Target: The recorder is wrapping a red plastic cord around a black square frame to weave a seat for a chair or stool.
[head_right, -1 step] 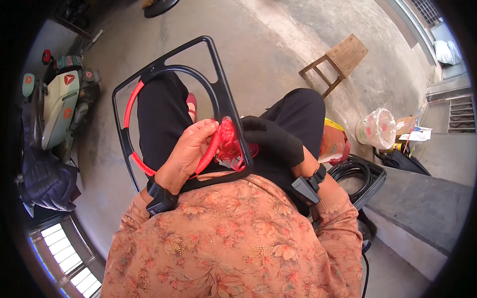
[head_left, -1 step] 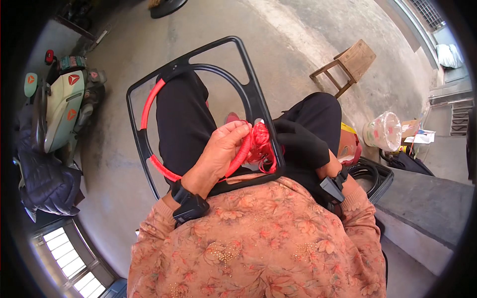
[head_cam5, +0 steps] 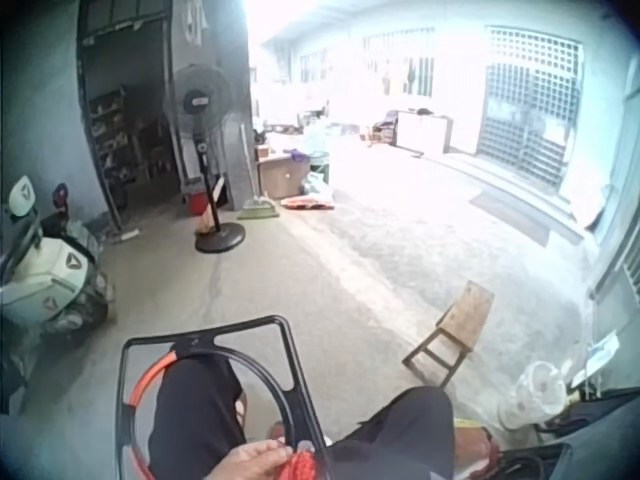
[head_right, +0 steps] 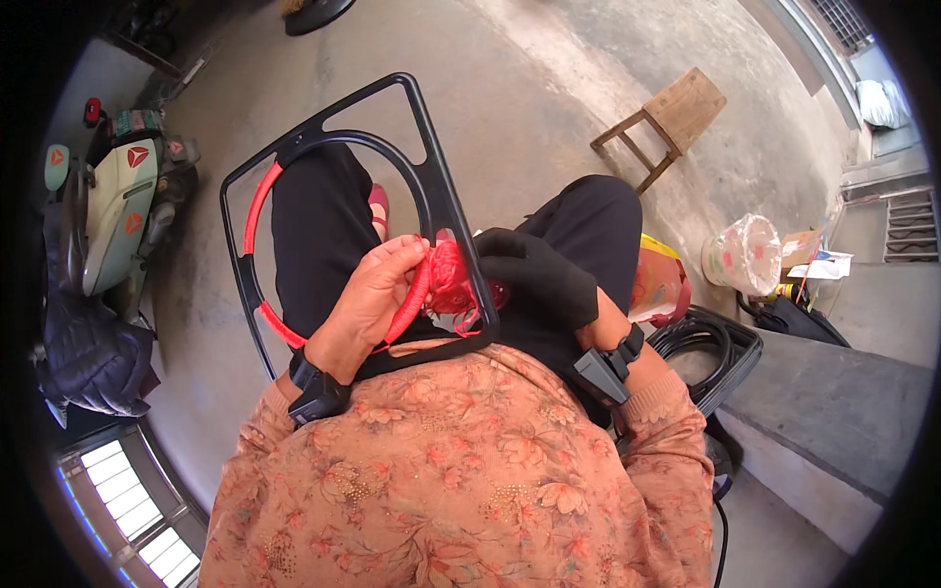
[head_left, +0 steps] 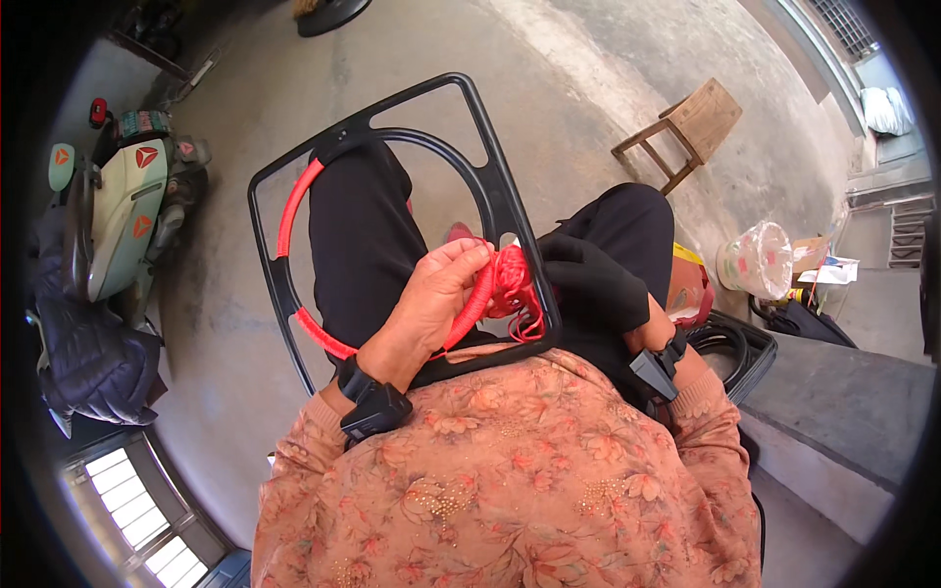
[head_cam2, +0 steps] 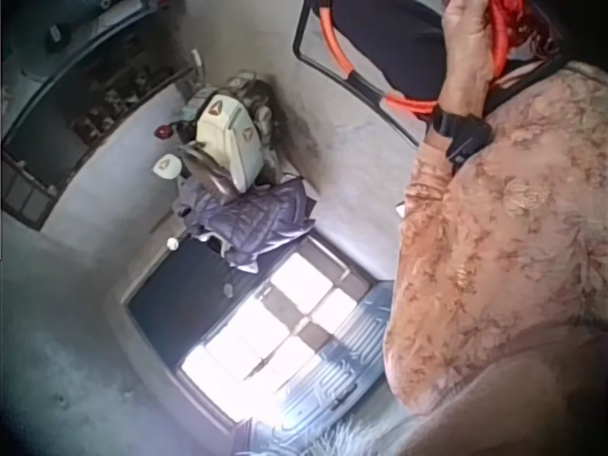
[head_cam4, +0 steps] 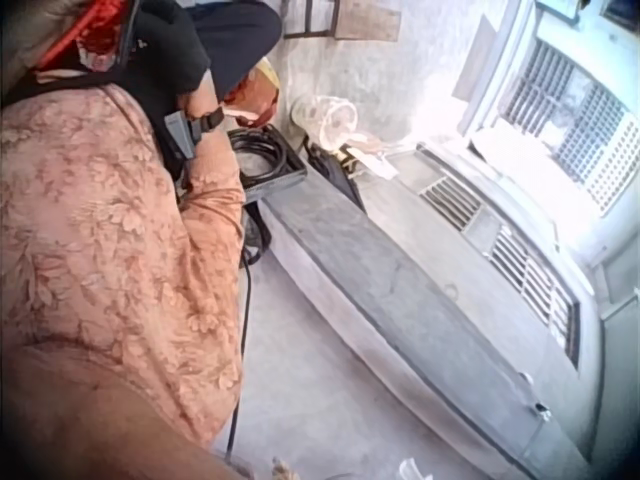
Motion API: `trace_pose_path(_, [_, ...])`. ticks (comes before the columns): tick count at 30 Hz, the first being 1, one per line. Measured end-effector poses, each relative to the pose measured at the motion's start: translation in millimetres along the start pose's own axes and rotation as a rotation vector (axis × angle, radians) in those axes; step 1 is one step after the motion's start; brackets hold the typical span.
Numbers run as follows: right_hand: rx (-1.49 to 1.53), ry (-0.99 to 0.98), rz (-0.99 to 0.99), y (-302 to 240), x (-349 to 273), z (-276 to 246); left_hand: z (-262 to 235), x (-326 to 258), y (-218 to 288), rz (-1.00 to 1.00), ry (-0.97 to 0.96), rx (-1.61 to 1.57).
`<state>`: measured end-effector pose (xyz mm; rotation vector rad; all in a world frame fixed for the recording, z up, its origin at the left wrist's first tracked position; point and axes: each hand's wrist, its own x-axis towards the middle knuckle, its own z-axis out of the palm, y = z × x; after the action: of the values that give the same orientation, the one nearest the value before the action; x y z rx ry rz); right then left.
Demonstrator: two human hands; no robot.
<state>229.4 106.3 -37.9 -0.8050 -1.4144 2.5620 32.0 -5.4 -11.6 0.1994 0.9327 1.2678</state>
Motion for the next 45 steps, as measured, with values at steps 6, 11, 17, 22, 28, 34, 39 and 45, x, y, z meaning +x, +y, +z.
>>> trace_pose_path(6, [-0.217, -0.036, 0.028, -4.4, -10.6, -5.8, 2.0, 0.4, 0.7, -0.014, 0.011, 0.002])
trace_pose_path(11, [-0.778, -0.144, -0.077, -6.1, 1.8, 23.5, 1.1, 1.0, 1.2, -0.028, 0.007, 0.032])
trace_pose_path(17, [-0.587, 0.222, -0.66, 28.1, -24.8, -46.3, -1.0, 1.1, 0.5, -0.045, 0.0, 0.043])
trace_pose_path(22, [-0.699, 0.678, -0.645, 3.9, -48.5, -108.8, -1.4, 0.9, 1.8, -0.07, 0.005, 0.002])
trace_pose_path(28, [-0.118, 0.614, -0.504, -16.3, -65.6, -116.4, -5.0, 4.3, -2.1, -0.076, -0.02, -0.083])
trace_pose_path(34, [-0.153, 0.739, -0.278, -28.0, -55.7, -115.7, 1.6, 2.5, 2.9, -0.087, 0.036, -0.044])
trace_pose_path(39, [-0.758, 0.96, -0.41, -32.3, 18.4, -53.5, 4.3, -1.2, 2.2, -0.112, -0.015, 0.022])
trace_pose_path(45, [0.367, 0.173, -0.175, -12.0, 79.6, 6.5, 6.5, -3.6, 2.2, -0.232, -0.098, -0.012])
